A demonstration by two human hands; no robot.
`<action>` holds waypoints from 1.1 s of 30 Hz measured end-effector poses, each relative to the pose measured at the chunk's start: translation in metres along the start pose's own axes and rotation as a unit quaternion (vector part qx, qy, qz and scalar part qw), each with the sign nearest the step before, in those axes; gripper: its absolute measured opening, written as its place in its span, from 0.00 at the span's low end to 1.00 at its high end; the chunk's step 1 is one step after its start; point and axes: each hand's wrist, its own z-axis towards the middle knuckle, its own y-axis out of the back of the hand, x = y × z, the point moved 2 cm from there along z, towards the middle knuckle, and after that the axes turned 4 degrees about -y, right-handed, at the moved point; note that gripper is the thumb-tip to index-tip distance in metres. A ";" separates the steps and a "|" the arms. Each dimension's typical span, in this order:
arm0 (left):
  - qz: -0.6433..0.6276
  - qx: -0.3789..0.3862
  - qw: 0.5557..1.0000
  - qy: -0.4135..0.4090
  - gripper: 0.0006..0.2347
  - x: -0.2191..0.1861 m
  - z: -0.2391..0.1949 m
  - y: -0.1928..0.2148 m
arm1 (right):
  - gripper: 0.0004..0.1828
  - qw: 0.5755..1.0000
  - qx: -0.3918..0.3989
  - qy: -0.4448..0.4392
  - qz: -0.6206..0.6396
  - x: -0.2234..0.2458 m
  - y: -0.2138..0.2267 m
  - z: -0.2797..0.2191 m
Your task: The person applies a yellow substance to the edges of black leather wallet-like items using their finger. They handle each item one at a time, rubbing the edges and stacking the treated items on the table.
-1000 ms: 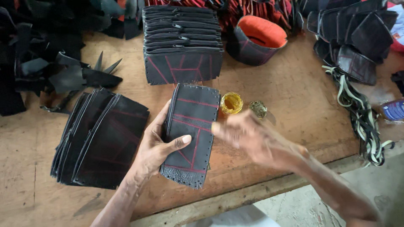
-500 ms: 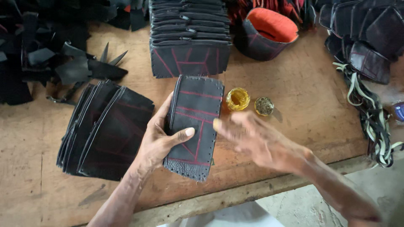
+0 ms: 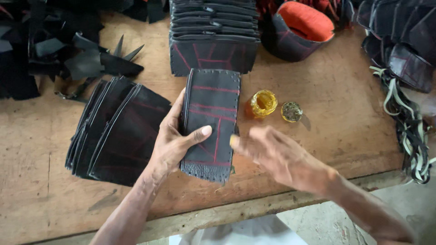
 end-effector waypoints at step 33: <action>-0.034 -0.061 0.998 -0.009 0.39 -0.001 0.004 0.006 | 0.33 0.992 -0.026 0.099 -0.073 0.000 -0.028 -0.022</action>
